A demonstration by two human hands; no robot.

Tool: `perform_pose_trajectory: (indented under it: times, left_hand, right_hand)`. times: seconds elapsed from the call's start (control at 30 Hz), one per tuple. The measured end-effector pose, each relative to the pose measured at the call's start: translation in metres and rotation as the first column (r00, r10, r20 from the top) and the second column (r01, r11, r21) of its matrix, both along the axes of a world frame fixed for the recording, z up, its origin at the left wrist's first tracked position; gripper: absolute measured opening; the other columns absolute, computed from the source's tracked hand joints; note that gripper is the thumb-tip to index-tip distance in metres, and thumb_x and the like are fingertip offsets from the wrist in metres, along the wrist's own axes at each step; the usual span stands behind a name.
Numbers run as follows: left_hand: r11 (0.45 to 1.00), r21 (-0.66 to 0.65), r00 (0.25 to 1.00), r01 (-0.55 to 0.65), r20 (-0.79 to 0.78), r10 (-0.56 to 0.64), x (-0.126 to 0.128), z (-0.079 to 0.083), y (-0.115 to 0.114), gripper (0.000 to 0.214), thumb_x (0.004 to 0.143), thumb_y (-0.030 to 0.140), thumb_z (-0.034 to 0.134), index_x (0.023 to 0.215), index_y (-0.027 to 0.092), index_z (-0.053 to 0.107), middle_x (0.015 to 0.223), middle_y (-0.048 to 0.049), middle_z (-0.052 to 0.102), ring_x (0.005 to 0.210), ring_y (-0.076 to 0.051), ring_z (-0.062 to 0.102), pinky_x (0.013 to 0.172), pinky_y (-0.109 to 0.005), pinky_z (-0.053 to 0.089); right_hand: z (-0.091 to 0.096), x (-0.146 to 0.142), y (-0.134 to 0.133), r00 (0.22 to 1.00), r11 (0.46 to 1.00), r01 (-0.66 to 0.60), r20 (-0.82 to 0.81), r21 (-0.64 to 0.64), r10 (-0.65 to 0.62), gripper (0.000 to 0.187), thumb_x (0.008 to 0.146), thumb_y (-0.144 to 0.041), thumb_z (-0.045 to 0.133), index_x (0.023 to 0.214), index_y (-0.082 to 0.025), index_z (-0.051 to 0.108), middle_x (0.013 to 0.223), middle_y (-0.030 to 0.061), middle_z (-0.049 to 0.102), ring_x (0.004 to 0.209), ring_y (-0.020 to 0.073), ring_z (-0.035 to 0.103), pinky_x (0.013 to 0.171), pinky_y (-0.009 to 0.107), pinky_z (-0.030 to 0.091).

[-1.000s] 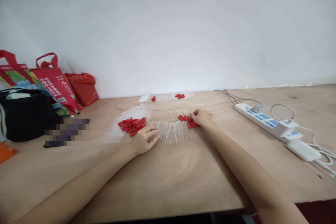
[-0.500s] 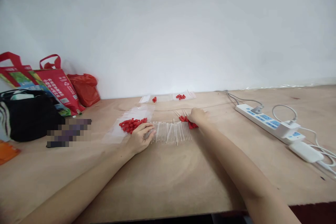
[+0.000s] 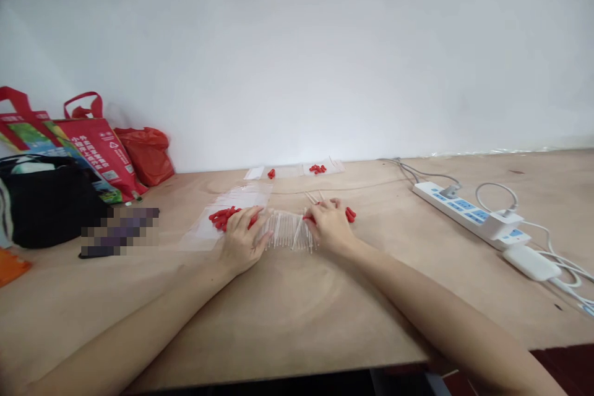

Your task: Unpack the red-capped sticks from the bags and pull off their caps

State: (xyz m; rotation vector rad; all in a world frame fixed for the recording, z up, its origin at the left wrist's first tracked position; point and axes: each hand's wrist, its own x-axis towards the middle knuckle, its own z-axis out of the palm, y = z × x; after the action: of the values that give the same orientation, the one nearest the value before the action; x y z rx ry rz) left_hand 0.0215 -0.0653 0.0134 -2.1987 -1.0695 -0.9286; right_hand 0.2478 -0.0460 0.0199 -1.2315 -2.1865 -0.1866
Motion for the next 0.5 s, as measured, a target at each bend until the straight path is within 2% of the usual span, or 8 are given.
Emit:
perform_pose_trajectory:
  times: [0.07,0.17,0.27,0.33,0.5]
  left_hand:
    - [0.999,0.015,0.997,0.046,-0.064,-0.045,0.004,-0.001,-0.003,0.034,0.08,0.026,0.051,0.113,0.023,0.053,0.111,-0.0086,0.057,0.105,-0.025,0.047,0.092,-0.044,0.03]
    - [0.993,0.002,0.987,0.114,-0.117,-0.113,0.009,-0.003,-0.006,0.023,0.082,0.025,0.05,0.104,0.026,0.058,0.097,-0.0032,0.064,0.097,-0.021,0.053,0.093,-0.045,0.025]
    - [0.992,-0.031,0.983,0.125,-0.131,-0.128,0.011,-0.004,-0.007,0.017,0.083,0.023,0.048,0.095,0.026,0.06,0.08,-0.0003,0.067,0.084,-0.018,0.057,0.092,-0.046,0.025]
    - [0.991,-0.041,0.983,0.124,-0.134,-0.128,0.012,-0.005,-0.007,0.016,0.083,0.022,0.047,0.089,0.025,0.062,0.071,0.0007,0.066,0.077,-0.016,0.057,0.091,-0.046,0.025]
    - [0.991,-0.028,0.981,0.134,-0.137,-0.137,0.011,-0.004,-0.007,0.014,0.081,0.017,0.048,0.081,0.023,0.061,0.064,0.0022,0.064,0.072,-0.015,0.055,0.089,-0.045,0.025]
  right_hand:
    - [-0.011,-0.007,-0.012,0.997,0.982,-0.077,-0.002,0.17,0.079,0.011,0.081,-0.025,0.047,0.076,-0.019,0.056,0.072,0.0005,0.064,0.08,0.0157,0.052,0.087,0.037,0.022]
    - [-0.021,-0.015,-0.022,0.986,0.94,-0.161,0.009,0.301,0.165,0.011,0.081,-0.022,0.048,0.075,-0.019,0.056,0.066,-0.0014,0.062,0.075,0.0136,0.051,0.088,0.037,0.021]
    - [-0.023,-0.019,-0.024,0.977,0.92,-0.206,0.023,0.333,0.21,0.012,0.081,-0.02,0.047,0.075,-0.019,0.056,0.065,-0.0018,0.062,0.074,0.0128,0.05,0.088,0.036,0.022]
    - [-0.023,-0.019,-0.024,0.98,0.918,-0.19,0.012,0.348,0.198,0.011,0.082,-0.021,0.047,0.078,-0.019,0.058,0.067,-0.0013,0.062,0.074,0.0131,0.049,0.088,0.036,0.022]
    - [-0.023,-0.017,-0.022,0.987,0.904,-0.154,0.026,0.398,0.157,0.011,0.081,-0.026,0.051,0.082,-0.022,0.061,0.07,-0.0009,0.063,0.074,0.0138,0.047,0.088,0.039,0.02]
